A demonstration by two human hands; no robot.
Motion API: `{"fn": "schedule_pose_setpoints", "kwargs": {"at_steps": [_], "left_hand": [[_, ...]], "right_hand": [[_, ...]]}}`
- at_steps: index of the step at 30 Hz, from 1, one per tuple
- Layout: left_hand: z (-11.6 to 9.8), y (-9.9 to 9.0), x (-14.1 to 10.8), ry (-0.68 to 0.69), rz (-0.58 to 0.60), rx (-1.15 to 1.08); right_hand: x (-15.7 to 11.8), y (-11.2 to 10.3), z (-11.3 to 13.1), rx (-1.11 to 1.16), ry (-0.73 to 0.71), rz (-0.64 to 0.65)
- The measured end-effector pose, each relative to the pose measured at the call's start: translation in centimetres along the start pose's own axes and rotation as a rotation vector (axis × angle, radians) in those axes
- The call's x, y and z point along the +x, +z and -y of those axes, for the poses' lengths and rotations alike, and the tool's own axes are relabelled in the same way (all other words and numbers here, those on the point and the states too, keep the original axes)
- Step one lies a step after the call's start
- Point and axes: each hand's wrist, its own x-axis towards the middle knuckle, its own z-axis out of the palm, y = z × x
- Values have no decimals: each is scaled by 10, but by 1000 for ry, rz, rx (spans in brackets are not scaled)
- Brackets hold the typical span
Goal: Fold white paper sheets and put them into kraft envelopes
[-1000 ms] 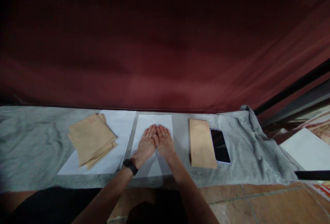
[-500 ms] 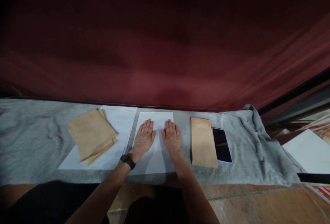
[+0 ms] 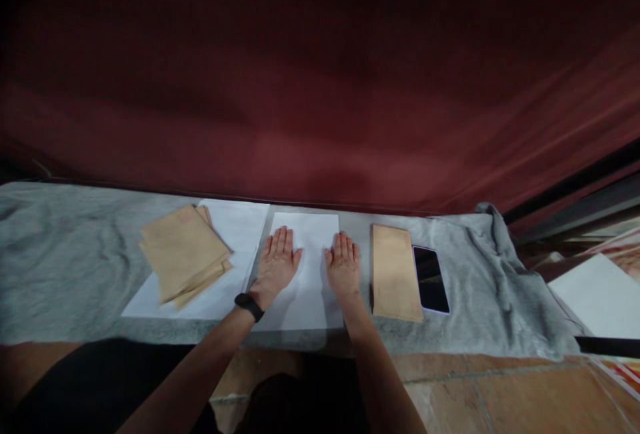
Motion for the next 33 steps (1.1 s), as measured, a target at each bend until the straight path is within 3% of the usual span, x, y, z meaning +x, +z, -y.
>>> {"fn": "schedule_pose_setpoints", "kwargs": {"at_steps": [19,25,33], "left_hand": [[2,-2,-2,-2,-19,-27],[-5,-4,10,55,-16,-96],[-7,-2,34,161,83,-99]], "right_hand": [[-2,-7,-11,62,53,-34],[19,-6,14,169,-51,66],[47,6,44,162,-141,202]]}}
